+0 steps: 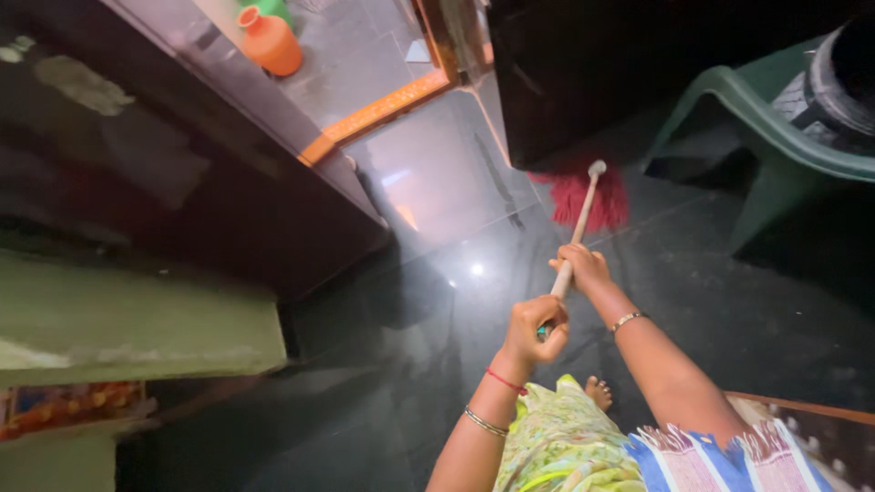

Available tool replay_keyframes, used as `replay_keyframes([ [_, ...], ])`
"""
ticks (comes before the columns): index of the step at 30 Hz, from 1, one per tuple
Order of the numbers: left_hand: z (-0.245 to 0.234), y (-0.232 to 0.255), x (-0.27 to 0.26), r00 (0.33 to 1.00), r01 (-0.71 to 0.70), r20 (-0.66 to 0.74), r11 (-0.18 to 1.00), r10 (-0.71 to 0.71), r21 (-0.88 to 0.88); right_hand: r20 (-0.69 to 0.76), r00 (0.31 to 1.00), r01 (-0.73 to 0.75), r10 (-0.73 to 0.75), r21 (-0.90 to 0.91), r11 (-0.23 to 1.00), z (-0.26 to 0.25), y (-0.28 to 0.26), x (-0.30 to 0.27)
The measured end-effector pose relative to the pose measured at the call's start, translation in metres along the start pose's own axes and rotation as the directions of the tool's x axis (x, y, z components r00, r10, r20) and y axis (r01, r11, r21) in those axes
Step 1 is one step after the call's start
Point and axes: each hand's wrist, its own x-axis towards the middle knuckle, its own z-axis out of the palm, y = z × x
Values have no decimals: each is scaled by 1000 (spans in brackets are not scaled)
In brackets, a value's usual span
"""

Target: The person mops a dark tiled floor by hand using a red string mop, moving the mop head in overlapping strokes across the surface.

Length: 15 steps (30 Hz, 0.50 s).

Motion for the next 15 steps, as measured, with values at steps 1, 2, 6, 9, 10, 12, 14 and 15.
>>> replay_keyframes([
  [1,8,-6,0,999,34,-5,999,-34,36,106,989,-101,102,-14,995,-1,12,-3],
  [2,15,-8,-2,998,70,-13,995,-69,73,112,988,-104,105,-18,994,-2,19,-8],
  [6,10,13,-2,983,156,-100,987,-152,35,184,961,-211,205,13,977,-21,-1,-24],
  [9,-11,48,7,992,-5,-122,982,-19,-189,85,987,-137,138,-20,990,-58,-51,-18],
  [10,-19,62,11,990,35,-124,973,-64,-228,35,997,-60,62,-57,997,-73,-69,-17],
  [12,-34,88,21,984,116,-92,937,-154,-329,9,999,-50,51,-42,998,-100,-100,-15],
  [14,-43,112,33,971,189,-57,889,-233,-418,-19,999,-33,32,-25,999,-124,-119,-18],
  [15,-46,122,39,971,219,-4,894,-239,-392,-21,999,-27,26,-35,999,-134,-124,-22],
])
